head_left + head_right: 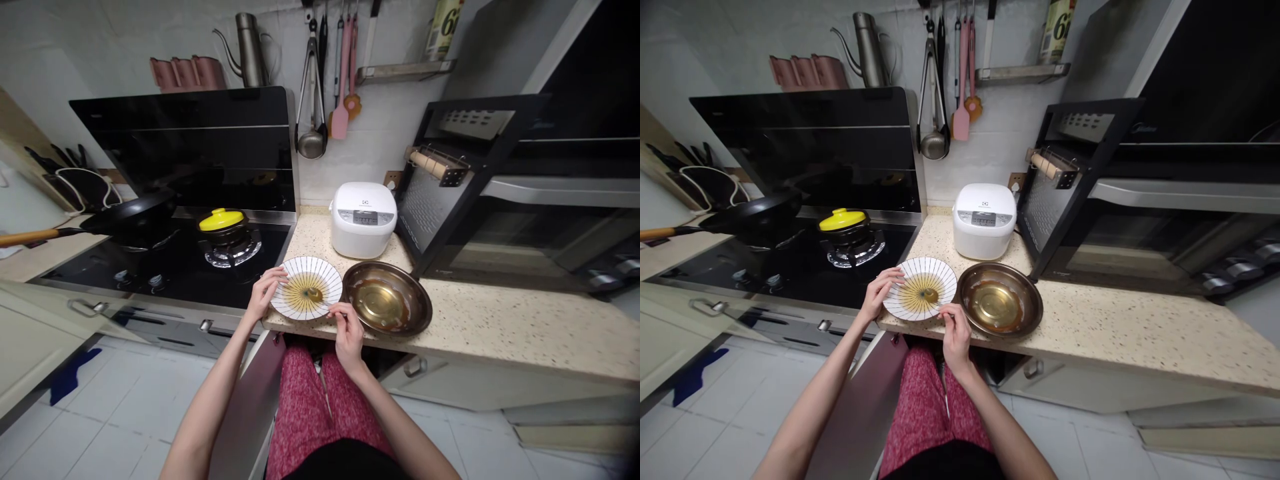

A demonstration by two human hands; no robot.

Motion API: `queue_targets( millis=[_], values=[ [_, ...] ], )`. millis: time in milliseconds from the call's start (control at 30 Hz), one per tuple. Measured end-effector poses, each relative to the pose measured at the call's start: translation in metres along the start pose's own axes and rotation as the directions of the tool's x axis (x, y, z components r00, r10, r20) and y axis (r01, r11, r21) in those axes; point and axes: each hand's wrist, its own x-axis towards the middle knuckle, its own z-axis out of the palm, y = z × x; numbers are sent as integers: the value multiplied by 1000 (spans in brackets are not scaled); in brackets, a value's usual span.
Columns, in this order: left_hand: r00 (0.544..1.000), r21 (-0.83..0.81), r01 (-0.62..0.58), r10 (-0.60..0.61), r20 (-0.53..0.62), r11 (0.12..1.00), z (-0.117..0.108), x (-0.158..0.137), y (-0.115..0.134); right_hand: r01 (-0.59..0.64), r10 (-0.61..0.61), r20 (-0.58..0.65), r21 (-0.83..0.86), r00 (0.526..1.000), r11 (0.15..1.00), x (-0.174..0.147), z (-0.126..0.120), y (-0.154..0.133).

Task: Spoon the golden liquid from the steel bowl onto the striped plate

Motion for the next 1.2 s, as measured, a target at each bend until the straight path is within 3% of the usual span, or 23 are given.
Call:
queue_targets(
  millis=[533, 1200],
  values=[
    [1000, 7, -1, 1, 6, 1000, 0, 0, 0, -21, 27, -118, 46, 993, 999, 2, -8, -6],
    [1000, -6, -10, 10, 7, 1000, 0, -1, 0, 5, 12, -154, 107, 988, 994, 9, -17, -15]
  ],
)
